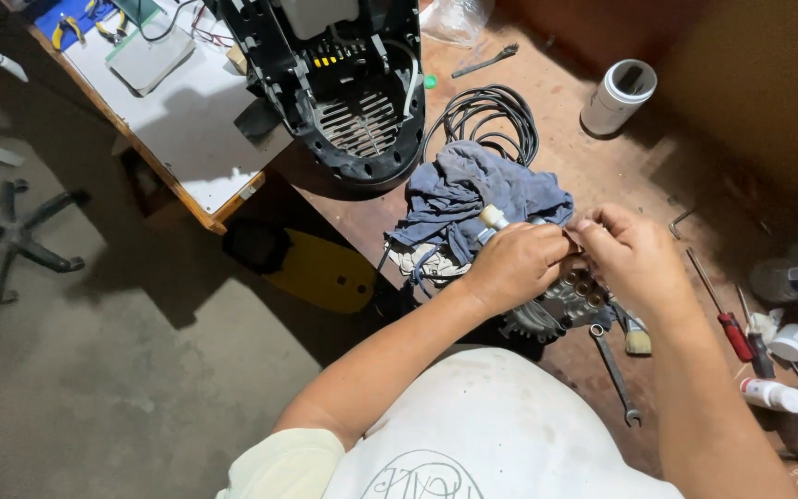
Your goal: The person assembles a mechanical component on a workbench, using a wrench to tighten bolts and a brush to clean surfaces. They handle a black housing, a silver cylindrical part, and a valve assembly, then retrieve a brush from a drawer and continue tightening and cleaning the assembly.
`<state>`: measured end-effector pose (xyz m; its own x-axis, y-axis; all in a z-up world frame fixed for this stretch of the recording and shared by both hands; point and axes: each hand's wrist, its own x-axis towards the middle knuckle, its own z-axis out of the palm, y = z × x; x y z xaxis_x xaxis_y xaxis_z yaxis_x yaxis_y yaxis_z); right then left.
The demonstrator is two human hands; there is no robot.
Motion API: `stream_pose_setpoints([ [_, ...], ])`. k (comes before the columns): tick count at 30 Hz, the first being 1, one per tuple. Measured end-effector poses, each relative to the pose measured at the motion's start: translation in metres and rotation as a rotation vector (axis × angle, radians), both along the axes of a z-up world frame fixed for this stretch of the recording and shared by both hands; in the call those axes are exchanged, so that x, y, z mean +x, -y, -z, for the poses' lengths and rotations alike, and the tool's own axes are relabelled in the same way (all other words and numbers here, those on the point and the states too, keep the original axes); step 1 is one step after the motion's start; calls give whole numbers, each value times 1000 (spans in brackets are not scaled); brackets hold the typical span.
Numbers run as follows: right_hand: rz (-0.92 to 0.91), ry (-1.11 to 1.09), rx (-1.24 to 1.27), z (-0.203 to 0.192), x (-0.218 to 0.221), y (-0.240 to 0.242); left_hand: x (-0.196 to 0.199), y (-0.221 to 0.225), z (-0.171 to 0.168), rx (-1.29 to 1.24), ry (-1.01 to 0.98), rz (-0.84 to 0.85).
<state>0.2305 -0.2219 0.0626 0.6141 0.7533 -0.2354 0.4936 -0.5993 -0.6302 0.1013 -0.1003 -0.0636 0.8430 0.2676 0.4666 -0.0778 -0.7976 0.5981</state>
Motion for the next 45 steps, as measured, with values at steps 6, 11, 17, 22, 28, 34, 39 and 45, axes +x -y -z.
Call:
stream_pose_setpoints([
  [6, -174, -668, 132, 18, 54, 35, -5, -4, -8, -65, -46, 54],
  [11, -227, -372, 76, 18, 36, 23, -5, -4, -7, -48, -85, 60],
  [17, -89, 76, 10, 2, 2, 3, 2, 1, 1, -8, -83, 10],
  [22, -122, -90, -41, -9, 9, 2, 0, -1, -10, -108, -70, 24],
  [28, 92, -634, 228, 21, 28, 16, 0, -2, -4, 13, -71, 10],
  [34, -226, -938, 237, 30, 56, 44, -1, -1, -4, -15, -101, 45],
  [39, -85, -191, 8, -12, 6, 12, -6, -2, -17, -79, -169, 49],
  [45, 116, -441, 83, 7, 12, -3, 0, 0, -6, 30, -76, -2],
])
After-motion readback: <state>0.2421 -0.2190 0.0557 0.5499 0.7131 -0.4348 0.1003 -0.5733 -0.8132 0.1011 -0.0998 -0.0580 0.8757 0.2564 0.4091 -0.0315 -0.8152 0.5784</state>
